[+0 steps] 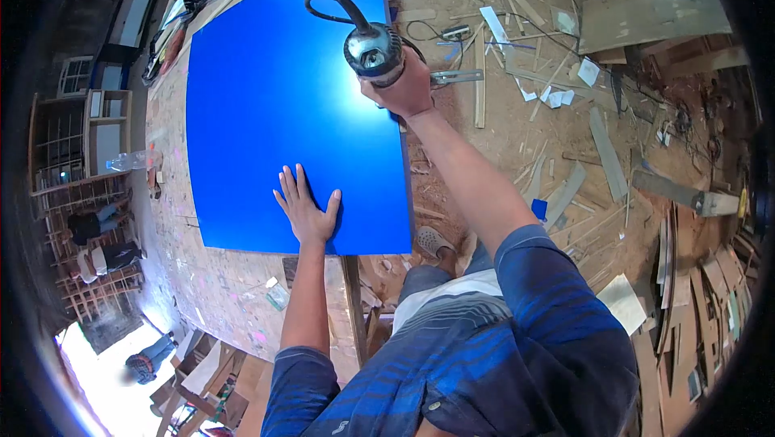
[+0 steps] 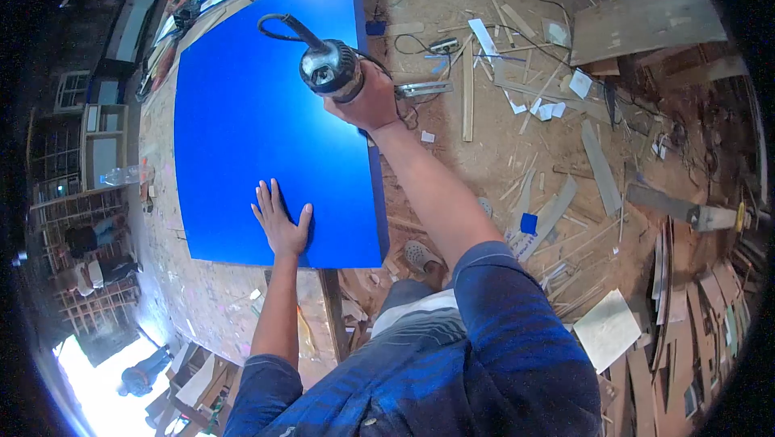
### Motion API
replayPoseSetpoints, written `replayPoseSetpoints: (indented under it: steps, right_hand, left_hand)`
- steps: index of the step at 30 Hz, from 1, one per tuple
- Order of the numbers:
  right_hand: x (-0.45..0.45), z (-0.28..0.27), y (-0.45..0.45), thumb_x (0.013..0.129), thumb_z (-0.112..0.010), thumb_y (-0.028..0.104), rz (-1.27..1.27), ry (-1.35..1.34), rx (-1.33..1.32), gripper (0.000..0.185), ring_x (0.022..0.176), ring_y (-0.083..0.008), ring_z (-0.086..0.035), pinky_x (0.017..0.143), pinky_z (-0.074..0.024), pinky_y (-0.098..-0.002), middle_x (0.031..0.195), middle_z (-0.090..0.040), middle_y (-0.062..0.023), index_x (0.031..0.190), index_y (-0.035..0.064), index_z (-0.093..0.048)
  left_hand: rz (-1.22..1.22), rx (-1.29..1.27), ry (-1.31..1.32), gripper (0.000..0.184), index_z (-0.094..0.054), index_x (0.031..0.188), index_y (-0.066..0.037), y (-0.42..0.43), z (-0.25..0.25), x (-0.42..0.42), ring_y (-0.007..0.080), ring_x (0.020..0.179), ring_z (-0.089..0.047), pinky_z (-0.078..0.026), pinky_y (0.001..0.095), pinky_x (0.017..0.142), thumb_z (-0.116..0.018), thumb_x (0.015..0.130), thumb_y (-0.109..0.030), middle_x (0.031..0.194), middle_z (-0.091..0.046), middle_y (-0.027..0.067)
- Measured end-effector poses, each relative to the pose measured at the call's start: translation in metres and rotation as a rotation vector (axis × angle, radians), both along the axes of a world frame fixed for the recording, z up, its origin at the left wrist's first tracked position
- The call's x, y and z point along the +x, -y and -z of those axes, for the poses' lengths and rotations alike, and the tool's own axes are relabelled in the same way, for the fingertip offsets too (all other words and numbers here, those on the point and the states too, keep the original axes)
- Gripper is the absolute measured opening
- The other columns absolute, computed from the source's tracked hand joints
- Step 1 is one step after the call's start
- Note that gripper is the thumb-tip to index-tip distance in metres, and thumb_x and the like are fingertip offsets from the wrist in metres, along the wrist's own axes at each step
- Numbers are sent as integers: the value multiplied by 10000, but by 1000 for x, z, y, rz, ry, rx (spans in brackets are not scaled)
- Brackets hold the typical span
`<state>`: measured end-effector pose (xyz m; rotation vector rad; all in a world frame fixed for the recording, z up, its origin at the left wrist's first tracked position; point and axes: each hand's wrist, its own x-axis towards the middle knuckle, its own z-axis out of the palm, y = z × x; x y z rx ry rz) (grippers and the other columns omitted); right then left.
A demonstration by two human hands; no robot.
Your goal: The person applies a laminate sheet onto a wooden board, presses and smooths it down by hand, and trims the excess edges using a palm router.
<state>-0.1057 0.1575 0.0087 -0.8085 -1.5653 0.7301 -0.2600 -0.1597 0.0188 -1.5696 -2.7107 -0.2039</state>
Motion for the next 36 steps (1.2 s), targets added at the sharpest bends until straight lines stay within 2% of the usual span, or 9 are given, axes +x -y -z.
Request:
replayPoseSetpoints:
  steps: [3,6,11,18,21,25,27,31,36]
  right_hand:
    - [-14,4,-32,686,-970,352,-5,25,-21,673,1003,-386,-780,900,-642,-486,1089,-764,-183,1198,32,-673]
    - [-30,9,-71,702,-967,364,25,71,62,615,968,-338,-793,870,-637,-441,1068,-784,-154,1178,63,-718]
    - [-43,-1,-108,709,-959,402,-42,81,-159,677,1056,-395,-776,926,-632,-487,1131,-776,-190,1231,68,-685]
    - [-44,-5,-117,717,-967,376,-59,72,-145,672,1052,-415,-775,929,-634,-485,1135,-775,-195,1238,61,-683]
    - [-46,0,-117,704,-967,361,-59,56,-167,707,1079,-392,-770,950,-623,-481,1157,-774,-187,1289,73,-694]
    - [-46,0,-123,695,-955,343,2,85,12,769,1086,-372,-767,951,-620,-468,1172,-771,-162,1356,67,-675]
    - [-45,-2,-122,684,-943,280,-63,108,-100,723,1113,-398,-755,987,-612,-482,1188,-765,-177,1328,59,-699]
    - [-44,-3,-122,672,-961,273,-83,114,-28,739,1080,-375,-765,963,-614,-464,1170,-767,-167,1319,38,-692]
    - [-45,9,-136,626,-999,301,-135,229,-26,791,1040,-355,-769,915,-619,-456,1139,-762,-143,1309,51,-689]
  left_hand:
    - [-11,1,11,1082,-318,1753,-93,-3,-3,1,410,1699,-197,-86,626,1363,-734,918,-642,1825,-256,214]
    - [-9,19,13,1061,-340,1744,-90,-5,-6,2,418,1691,-220,-97,623,1364,-724,924,-642,1816,-276,221]
    - [-37,26,44,1065,-369,1730,-81,-8,-10,3,418,1687,-233,-95,626,1369,-736,909,-649,1803,-295,236]
    - [-60,14,65,1066,-378,1728,-91,-13,-16,5,427,1686,-227,-89,627,1369,-721,904,-674,1804,-291,238]
    - [-82,-17,53,1147,-359,1721,-33,-16,-13,7,434,1693,-198,-56,648,1364,-726,874,-713,1797,-281,268]
    - [17,-36,115,1257,-320,1697,74,-107,-27,53,440,1701,-159,-4,685,1348,-739,837,-741,1784,-272,310]
    - [52,-52,167,1297,-303,1685,115,-168,-32,69,442,1704,-147,16,700,1341,-749,818,-741,1780,-271,323]
    - [49,-80,236,1302,-220,1715,105,-255,-21,54,416,1722,-61,45,666,1355,-776,800,-635,1816,-184,304]
    - [8,-141,200,1245,-201,1723,96,-281,-20,53,414,1723,-49,45,673,1359,-735,838,-597,1822,-167,295]
